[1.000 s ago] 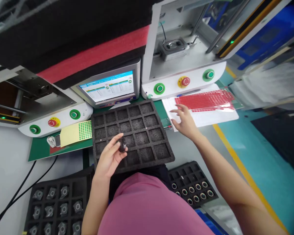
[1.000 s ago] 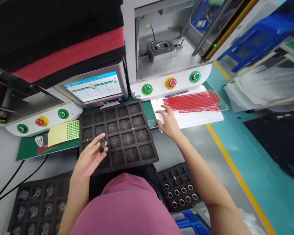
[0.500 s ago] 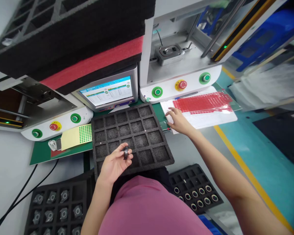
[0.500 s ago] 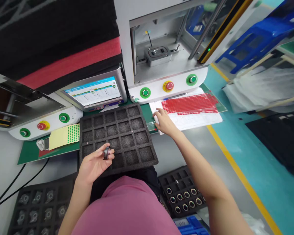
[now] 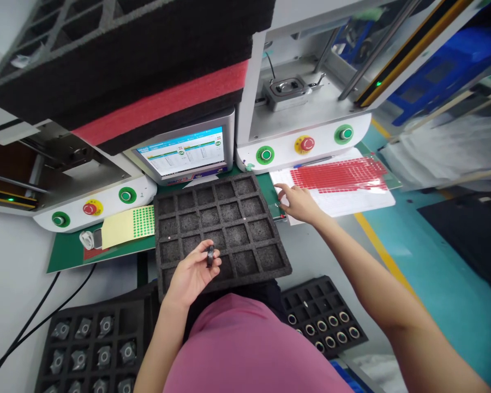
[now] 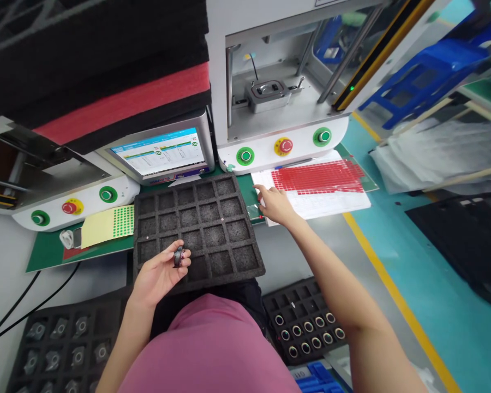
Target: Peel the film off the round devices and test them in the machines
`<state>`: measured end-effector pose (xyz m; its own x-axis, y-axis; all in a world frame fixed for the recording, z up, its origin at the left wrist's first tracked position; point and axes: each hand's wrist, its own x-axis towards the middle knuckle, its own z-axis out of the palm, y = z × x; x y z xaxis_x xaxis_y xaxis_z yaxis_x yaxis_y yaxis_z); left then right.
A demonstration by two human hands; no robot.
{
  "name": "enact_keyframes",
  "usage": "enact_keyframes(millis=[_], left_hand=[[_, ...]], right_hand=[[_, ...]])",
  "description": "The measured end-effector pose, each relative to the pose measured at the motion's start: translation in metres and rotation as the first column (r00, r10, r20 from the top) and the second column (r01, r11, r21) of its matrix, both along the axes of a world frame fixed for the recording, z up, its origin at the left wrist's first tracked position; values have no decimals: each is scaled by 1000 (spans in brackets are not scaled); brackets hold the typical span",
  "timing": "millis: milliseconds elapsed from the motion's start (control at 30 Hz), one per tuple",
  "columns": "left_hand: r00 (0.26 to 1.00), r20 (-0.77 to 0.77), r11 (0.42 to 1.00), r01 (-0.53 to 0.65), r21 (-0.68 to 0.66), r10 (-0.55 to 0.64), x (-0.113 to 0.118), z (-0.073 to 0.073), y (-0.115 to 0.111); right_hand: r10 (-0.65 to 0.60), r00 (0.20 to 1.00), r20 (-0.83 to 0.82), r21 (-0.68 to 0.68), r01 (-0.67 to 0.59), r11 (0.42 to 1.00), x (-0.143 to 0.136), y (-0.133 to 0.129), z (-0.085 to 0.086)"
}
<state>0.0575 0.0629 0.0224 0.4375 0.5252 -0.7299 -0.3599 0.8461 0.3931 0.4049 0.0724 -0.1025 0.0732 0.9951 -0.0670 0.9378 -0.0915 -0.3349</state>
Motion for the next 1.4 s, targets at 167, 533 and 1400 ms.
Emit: enact_keyframes(millis=[167,533,1400], left_hand=[[1000,10,1000,-7,10,6,-4,-1,0],[1000,18,1000,-11,8,11,-6,-3,-2],[997,82,1000,15,-23,-14,-9,-7,-7]], right_hand=[[52,999,-9,-43,-52,998,3,7,5],[77,997,18,-146,-73,987,0,12,14],[158,981,112,-73,-150,986,3,-16,23]])
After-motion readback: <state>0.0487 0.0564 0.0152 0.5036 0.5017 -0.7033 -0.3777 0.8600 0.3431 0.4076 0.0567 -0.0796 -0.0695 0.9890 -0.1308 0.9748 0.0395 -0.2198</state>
